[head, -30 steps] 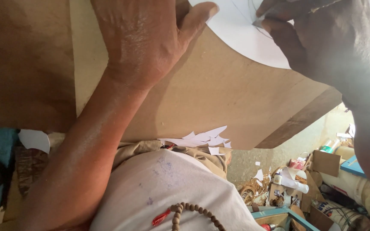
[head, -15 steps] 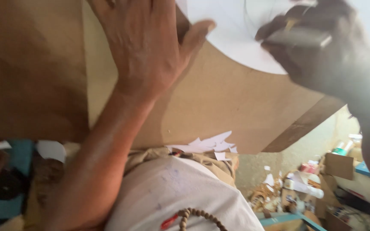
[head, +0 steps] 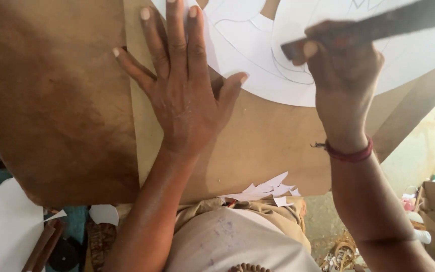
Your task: Cutting an intricate floral pattern from a white plastic sheet using a metal hand tool.
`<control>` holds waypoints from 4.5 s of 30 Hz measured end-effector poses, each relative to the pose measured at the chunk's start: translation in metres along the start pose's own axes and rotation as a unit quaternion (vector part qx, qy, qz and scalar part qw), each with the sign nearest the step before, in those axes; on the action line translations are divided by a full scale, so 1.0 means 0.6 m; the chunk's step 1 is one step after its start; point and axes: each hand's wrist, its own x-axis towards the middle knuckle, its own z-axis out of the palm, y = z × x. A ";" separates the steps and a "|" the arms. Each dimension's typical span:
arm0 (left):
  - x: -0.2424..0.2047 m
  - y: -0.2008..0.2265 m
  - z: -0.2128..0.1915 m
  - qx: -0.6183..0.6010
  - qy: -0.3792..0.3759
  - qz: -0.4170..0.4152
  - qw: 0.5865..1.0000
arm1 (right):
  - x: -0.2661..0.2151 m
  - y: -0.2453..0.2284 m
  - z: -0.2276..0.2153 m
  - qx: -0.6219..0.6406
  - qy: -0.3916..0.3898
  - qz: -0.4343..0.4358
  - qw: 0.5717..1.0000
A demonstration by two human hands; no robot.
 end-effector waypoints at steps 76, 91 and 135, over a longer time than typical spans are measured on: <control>0.013 0.019 -0.021 0.098 -0.071 -0.051 0.991 | 0.009 0.017 0.035 -0.101 0.002 -0.137 0.985; -0.009 -0.015 0.028 -0.010 0.107 0.054 0.993 | -0.001 0.011 0.029 0.026 -0.041 -0.033 0.998; -0.058 -0.013 0.058 -0.038 0.152 0.187 0.970 | -0.073 0.083 -0.022 0.059 0.093 -0.032 0.993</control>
